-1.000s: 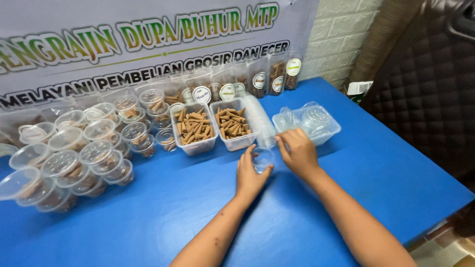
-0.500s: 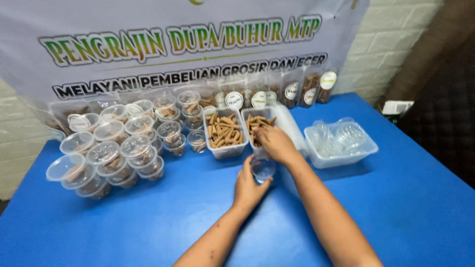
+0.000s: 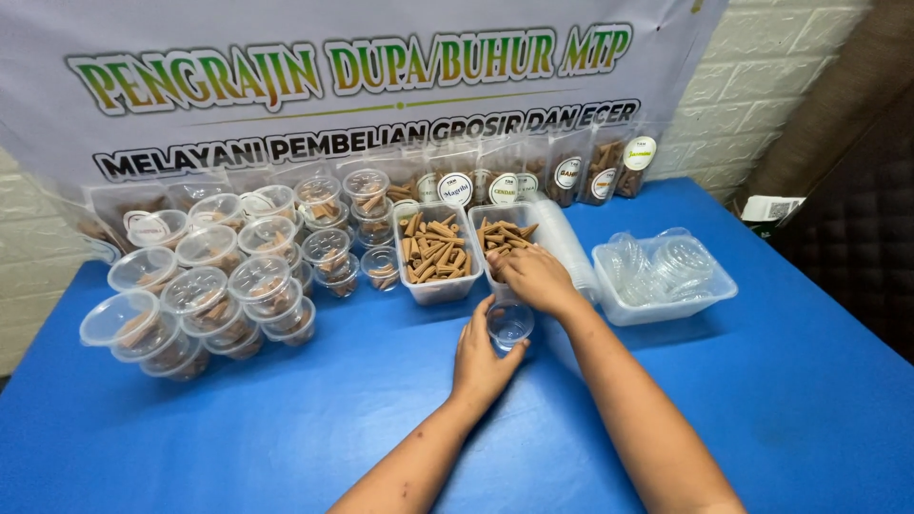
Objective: The person fills small clear plastic cups with incense sticks from bulk containers, then places lids on the cups. The filled cups are stacked on the table. The process is repeated multiple times.
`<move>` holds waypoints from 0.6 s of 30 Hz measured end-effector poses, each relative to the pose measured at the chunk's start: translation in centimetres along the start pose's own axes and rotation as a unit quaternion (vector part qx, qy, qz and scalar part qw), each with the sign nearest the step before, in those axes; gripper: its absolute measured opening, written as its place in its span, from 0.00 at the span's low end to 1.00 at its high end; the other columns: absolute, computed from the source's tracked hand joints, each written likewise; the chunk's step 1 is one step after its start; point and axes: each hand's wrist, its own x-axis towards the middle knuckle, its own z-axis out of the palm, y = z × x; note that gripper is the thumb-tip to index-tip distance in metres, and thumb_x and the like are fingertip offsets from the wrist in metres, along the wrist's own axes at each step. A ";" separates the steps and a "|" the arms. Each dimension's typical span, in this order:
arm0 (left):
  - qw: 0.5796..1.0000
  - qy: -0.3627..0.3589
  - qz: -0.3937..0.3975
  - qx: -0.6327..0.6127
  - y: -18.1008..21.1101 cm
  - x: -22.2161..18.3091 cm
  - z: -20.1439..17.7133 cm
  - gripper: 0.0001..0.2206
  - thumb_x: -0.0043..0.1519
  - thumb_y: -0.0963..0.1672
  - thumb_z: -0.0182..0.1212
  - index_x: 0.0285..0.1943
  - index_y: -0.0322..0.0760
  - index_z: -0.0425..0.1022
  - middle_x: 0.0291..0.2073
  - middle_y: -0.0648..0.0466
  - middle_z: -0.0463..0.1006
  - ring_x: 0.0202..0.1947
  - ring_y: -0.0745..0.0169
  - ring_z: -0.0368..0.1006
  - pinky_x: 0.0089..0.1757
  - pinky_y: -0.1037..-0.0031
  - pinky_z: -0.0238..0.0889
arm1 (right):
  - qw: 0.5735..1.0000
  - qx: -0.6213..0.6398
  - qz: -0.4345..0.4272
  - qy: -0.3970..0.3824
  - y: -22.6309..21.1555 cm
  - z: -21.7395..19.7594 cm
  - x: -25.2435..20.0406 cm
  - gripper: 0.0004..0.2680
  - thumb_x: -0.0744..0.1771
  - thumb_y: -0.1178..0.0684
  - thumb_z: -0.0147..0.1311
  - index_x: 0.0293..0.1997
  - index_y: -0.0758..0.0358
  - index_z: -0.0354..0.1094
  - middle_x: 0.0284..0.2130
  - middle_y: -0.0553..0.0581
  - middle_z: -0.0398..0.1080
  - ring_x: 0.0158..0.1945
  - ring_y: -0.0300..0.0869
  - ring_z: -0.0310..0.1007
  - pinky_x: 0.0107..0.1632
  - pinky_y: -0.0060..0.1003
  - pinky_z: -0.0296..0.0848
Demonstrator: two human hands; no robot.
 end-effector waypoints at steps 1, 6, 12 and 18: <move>1.000 -0.001 0.000 0.000 -0.1 0.0 0.1 0.39 0.50 0.46 0.73 0.72 0.43 0.58 0.57 0.45 0.76 0.60 0.37 0.69 0.60 0.51 0.61 | 1.000 0.001 0.001 0.000 -0.1 0.0 -0.1 0.27 0.72 0.30 0.26 0.46 0.54 0.78 0.52 0.56 0.76 0.63 0.53 0.68 0.75 0.51 0.48; 1.000 -0.010 -0.008 0.004 0.0 0.0 0.0 0.39 0.50 0.47 0.73 0.73 0.44 0.57 0.58 0.46 0.76 0.61 0.39 0.68 0.60 0.51 0.61 | 0.999 -0.023 -0.007 -0.034 -1.6 -0.8 -1.1 0.27 0.72 0.29 0.23 0.49 0.50 0.77 0.49 0.57 0.77 0.64 0.52 0.68 0.75 0.57 0.40; 1.000 0.005 0.004 -0.009 0.1 0.0 -0.1 0.39 0.50 0.46 0.73 0.72 0.43 0.58 0.56 0.46 0.76 0.59 0.37 0.69 0.58 0.51 0.61 | 0.998 0.055 0.011 0.028 -1.0 -0.7 -0.4 0.19 0.70 0.32 0.41 0.41 0.51 0.79 0.48 0.56 0.78 0.59 0.53 0.72 0.73 0.56 0.49; 1.000 0.012 0.000 -0.007 0.5 -0.2 -0.3 0.39 0.50 0.44 0.74 0.72 0.44 0.59 0.56 0.46 0.76 0.59 0.38 0.69 0.59 0.51 0.61 | 0.924 0.342 0.004 0.173 2.2 0.3 0.8 0.10 0.60 0.63 0.66 0.43 0.58 0.77 0.39 0.58 0.73 0.41 0.47 0.81 0.44 0.38 0.81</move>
